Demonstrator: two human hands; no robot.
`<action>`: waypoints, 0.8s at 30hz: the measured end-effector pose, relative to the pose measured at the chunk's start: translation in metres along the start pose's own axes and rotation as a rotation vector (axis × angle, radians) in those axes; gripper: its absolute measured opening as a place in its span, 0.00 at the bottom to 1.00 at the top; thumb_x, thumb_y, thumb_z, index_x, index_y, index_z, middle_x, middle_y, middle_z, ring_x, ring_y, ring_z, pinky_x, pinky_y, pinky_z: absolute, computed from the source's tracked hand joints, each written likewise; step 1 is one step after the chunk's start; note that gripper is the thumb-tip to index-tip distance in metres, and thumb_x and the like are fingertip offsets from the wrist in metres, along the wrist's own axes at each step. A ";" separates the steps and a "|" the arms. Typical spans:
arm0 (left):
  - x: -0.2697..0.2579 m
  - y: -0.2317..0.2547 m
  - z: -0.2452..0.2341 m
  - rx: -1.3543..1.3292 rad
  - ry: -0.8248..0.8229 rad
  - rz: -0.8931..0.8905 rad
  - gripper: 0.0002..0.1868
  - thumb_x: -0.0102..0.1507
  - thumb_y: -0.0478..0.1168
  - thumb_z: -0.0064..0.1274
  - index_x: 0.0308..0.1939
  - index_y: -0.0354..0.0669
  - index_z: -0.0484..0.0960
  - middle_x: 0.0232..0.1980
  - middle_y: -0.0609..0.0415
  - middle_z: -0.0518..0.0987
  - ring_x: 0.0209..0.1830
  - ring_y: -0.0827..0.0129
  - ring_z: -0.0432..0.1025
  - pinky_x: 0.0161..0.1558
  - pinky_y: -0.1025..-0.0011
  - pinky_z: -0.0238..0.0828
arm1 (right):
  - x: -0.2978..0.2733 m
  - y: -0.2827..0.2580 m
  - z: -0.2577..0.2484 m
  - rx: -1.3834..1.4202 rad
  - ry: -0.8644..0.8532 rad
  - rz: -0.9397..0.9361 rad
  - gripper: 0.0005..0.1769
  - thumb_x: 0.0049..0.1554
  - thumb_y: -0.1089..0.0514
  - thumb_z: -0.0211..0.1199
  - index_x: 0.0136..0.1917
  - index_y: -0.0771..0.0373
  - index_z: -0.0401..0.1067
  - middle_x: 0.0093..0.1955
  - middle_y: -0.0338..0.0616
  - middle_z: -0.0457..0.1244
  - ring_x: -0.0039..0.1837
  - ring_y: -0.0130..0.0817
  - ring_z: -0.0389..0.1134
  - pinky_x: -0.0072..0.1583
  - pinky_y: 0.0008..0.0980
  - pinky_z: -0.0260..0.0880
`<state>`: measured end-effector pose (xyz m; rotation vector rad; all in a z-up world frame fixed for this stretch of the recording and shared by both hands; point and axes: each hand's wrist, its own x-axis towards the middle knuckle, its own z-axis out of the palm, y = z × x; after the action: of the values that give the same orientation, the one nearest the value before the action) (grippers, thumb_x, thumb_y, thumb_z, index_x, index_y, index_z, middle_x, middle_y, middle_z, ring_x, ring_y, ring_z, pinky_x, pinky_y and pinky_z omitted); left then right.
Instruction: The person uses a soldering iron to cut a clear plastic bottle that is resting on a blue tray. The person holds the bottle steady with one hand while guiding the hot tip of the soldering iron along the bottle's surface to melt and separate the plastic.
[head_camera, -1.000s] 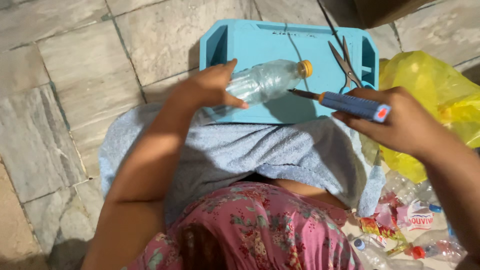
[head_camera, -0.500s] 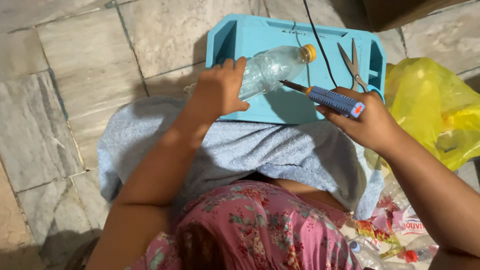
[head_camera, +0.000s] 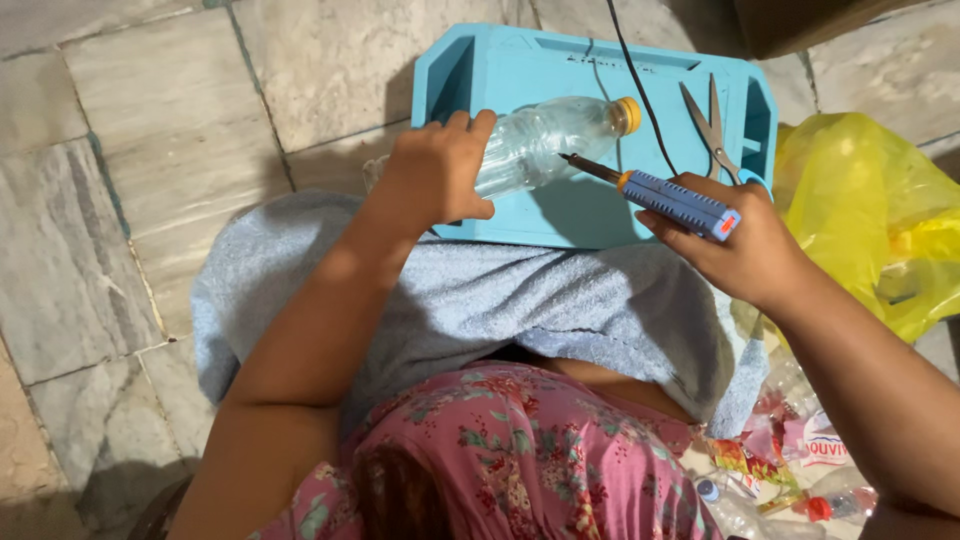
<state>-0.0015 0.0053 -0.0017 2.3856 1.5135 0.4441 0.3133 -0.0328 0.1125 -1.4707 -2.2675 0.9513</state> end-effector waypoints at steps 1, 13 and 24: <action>0.000 0.000 0.000 -0.003 0.023 0.015 0.43 0.37 0.46 0.69 0.55 0.37 0.75 0.37 0.45 0.77 0.31 0.51 0.76 0.31 0.57 0.74 | 0.000 0.000 -0.001 0.001 -0.002 0.009 0.09 0.57 0.58 0.68 0.50 0.64 0.76 0.34 0.41 0.68 0.33 0.27 0.68 0.40 0.30 0.68; 0.006 0.004 -0.002 0.043 -0.025 0.039 0.43 0.36 0.45 0.70 0.55 0.36 0.74 0.39 0.44 0.78 0.30 0.50 0.76 0.30 0.57 0.73 | 0.005 0.001 -0.007 0.007 -0.046 0.072 0.13 0.57 0.58 0.68 0.55 0.63 0.77 0.40 0.44 0.70 0.38 0.28 0.69 0.43 0.31 0.69; 0.004 0.012 -0.009 0.072 -0.097 0.022 0.48 0.40 0.45 0.72 0.62 0.36 0.70 0.47 0.41 0.78 0.37 0.47 0.76 0.34 0.53 0.74 | 0.021 -0.012 -0.021 -0.108 -0.171 0.077 0.14 0.53 0.60 0.65 0.54 0.59 0.76 0.41 0.45 0.72 0.39 0.39 0.74 0.45 0.36 0.72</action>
<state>0.0060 0.0051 0.0118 2.4425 1.4851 0.2788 0.3066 -0.0096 0.1336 -1.5880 -2.4324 1.0276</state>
